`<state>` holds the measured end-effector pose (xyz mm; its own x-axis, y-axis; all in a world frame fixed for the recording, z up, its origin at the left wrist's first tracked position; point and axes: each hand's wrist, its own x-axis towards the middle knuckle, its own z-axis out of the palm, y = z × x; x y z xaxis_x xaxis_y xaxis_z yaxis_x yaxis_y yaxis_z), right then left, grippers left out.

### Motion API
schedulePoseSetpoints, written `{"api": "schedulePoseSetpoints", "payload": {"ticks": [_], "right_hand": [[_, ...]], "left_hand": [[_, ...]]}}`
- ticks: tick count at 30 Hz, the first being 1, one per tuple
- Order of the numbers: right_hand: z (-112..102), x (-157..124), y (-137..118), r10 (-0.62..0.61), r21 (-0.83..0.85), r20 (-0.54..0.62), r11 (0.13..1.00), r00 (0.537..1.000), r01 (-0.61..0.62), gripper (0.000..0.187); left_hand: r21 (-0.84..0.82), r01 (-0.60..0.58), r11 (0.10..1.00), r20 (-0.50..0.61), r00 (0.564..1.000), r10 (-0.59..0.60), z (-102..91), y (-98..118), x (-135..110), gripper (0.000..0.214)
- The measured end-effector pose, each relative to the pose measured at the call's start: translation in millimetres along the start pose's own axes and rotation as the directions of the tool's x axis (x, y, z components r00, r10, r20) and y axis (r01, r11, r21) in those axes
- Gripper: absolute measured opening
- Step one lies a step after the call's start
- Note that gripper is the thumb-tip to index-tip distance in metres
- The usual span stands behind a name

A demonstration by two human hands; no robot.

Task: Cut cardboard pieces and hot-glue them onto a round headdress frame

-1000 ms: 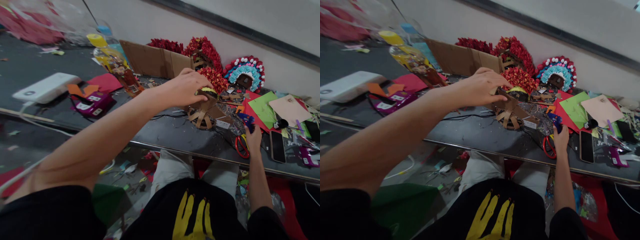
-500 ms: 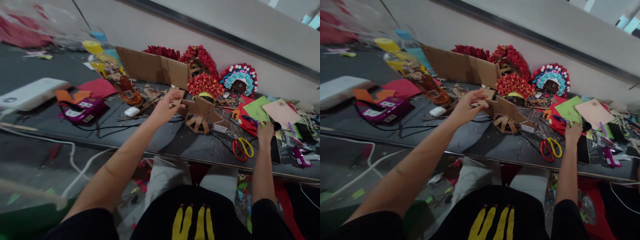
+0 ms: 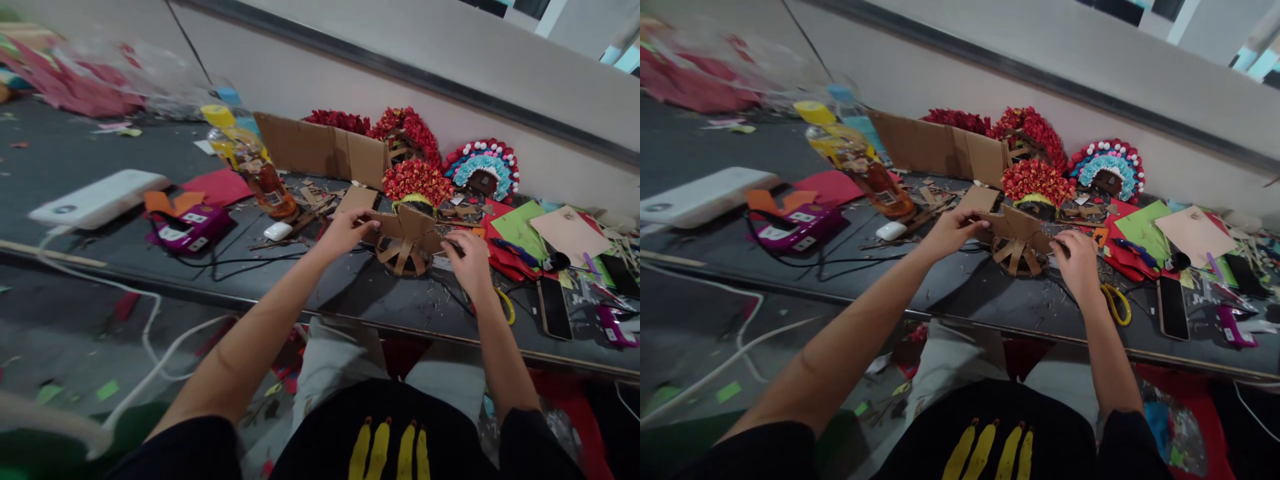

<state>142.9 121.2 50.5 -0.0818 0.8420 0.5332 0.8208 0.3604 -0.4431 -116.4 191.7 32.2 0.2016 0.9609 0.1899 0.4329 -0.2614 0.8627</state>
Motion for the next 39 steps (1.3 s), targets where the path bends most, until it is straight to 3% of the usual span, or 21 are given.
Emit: {"api": "schedulePoseSetpoints", "payload": {"ticks": [6, 16, 39], "right_hand": [[-2.4, 10.0, 4.5, -0.032, 0.02, 0.043, 0.999, 0.999, 0.032, 0.022], [-3.3, 11.9, 3.0, -0.038, 0.017, 0.051, 0.999, 0.998, 0.037, 0.02], [-0.9, 12.3, -1.0, -0.068, -0.067, 0.015, 0.995, 0.998, 0.069, 0.019]], "left_hand": [[0.191, -0.023, 0.981, 0.001, 1.0, 0.024, -4.1, 1.3, -1.7, 0.038], [0.324, -0.044, 0.945, 0.006, 0.999, 0.045, -1.0, 14.6, -5.4, 0.036], [0.374, -0.061, 0.925, -0.002, 0.998, 0.066, -0.8, 14.0, -5.9, 0.029]]}}
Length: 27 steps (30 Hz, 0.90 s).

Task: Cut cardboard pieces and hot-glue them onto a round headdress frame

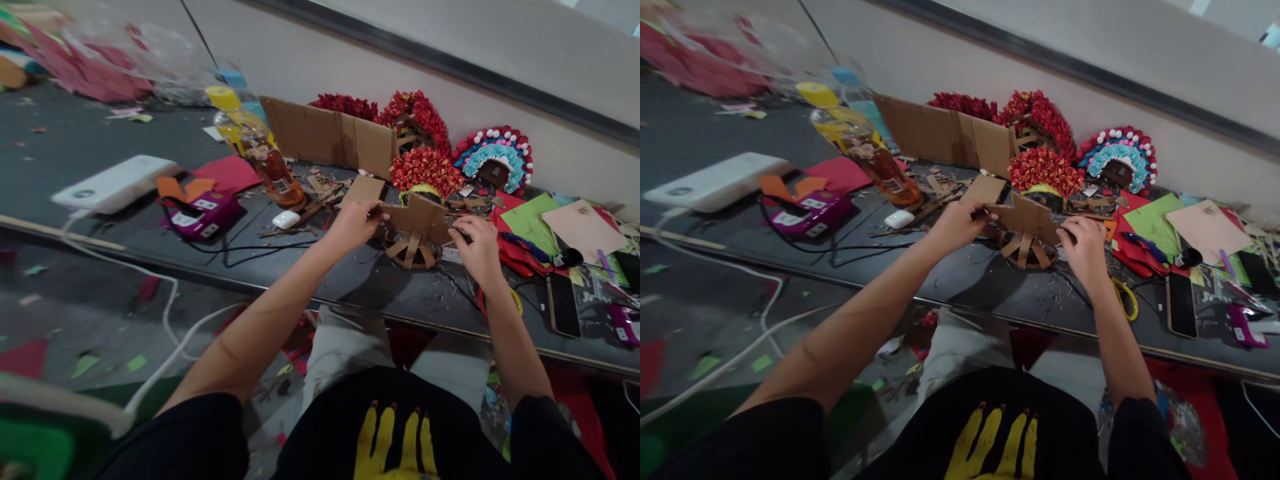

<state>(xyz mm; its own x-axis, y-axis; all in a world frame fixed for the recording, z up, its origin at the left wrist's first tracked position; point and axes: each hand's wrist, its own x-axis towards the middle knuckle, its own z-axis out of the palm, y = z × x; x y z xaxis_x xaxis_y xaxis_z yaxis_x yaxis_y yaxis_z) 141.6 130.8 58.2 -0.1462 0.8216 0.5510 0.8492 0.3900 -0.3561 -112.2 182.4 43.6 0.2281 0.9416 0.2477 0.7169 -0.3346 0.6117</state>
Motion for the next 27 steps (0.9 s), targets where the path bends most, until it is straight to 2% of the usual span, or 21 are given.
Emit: {"api": "schedulePoseSetpoints", "payload": {"ticks": [10, 16, 27], "right_hand": [[0.2, 0.4, -5.3, -0.002, -0.052, -0.021, 0.999, 1.0, 0.001, 0.019], [0.0, -1.4, -3.6, 0.046, -0.075, -0.006, 0.996, 0.999, -0.047, 0.018], [-8.6, -6.9, -10.2, 0.071, -0.048, -0.008, 0.996, 0.997, -0.071, 0.02]], "left_hand": [[0.037, 0.0, 0.999, 0.014, 1.0, 0.0, 0.3, -0.2, 0.9, 0.033], [0.015, -0.013, 1.0, 0.054, 0.998, 0.012, -6.0, 1.9, -1.7, 0.031], [-0.06, -0.009, 0.998, 0.049, 0.999, 0.012, -8.1, -2.4, -1.8, 0.035]]}}
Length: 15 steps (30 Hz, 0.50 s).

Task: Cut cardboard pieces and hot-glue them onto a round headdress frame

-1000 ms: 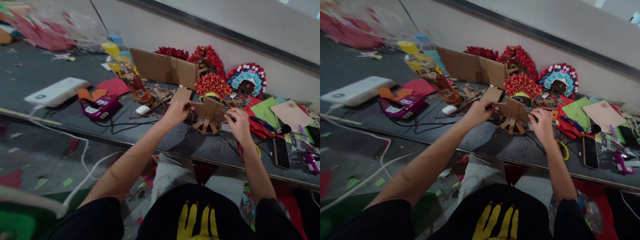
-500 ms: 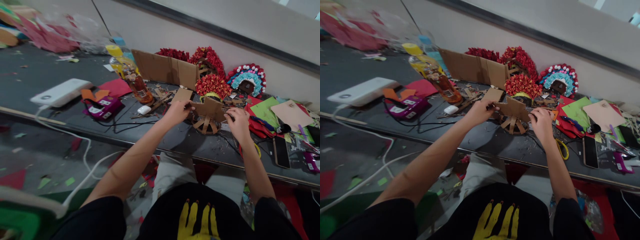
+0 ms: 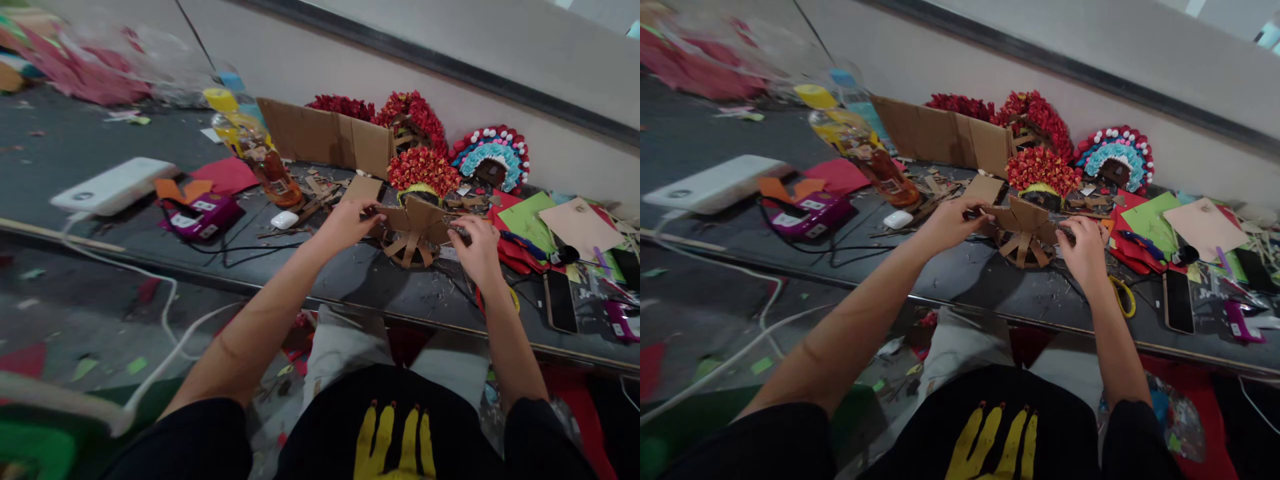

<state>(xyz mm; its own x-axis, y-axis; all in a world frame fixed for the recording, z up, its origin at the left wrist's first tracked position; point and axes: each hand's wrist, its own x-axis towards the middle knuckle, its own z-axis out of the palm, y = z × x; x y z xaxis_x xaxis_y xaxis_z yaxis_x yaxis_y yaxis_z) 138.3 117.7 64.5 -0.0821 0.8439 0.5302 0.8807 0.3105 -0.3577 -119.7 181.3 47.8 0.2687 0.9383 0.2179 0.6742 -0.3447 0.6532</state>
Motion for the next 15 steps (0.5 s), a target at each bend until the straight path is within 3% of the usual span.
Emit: {"api": "schedulePoseSetpoints", "payload": {"ticks": [3, 7, 11, 15], "right_hand": [[-8.4, -2.4, 10.4, 0.015, 0.024, -0.038, 1.0, 0.999, -0.014, 0.022], [-24.3, -15.3, 61.9, 0.172, -0.067, -0.16, 0.98, 0.972, -0.185, 0.025], [-43.8, -35.8, 130.8, 0.414, -0.264, -0.295, 0.831, 0.861, -0.489, 0.022], [-60.2, -48.6, 172.3, 0.524, -0.38, -0.282, 0.709, 0.804, -0.595, 0.021]], "left_hand": [[-0.017, -0.006, 1.0, -0.001, 1.0, 0.006, 1.2, -0.6, -2.2, 0.033], [-0.023, 0.012, 1.0, -0.004, 1.0, -0.012, 3.7, -0.9, -5.7, 0.034], [-0.005, 0.02, 1.0, -0.016, 1.0, -0.02, 5.6, -0.2, -5.0, 0.028], [0.009, 0.015, 1.0, -0.02, 1.0, -0.015, 7.1, -0.1, 0.3, 0.023]]}}
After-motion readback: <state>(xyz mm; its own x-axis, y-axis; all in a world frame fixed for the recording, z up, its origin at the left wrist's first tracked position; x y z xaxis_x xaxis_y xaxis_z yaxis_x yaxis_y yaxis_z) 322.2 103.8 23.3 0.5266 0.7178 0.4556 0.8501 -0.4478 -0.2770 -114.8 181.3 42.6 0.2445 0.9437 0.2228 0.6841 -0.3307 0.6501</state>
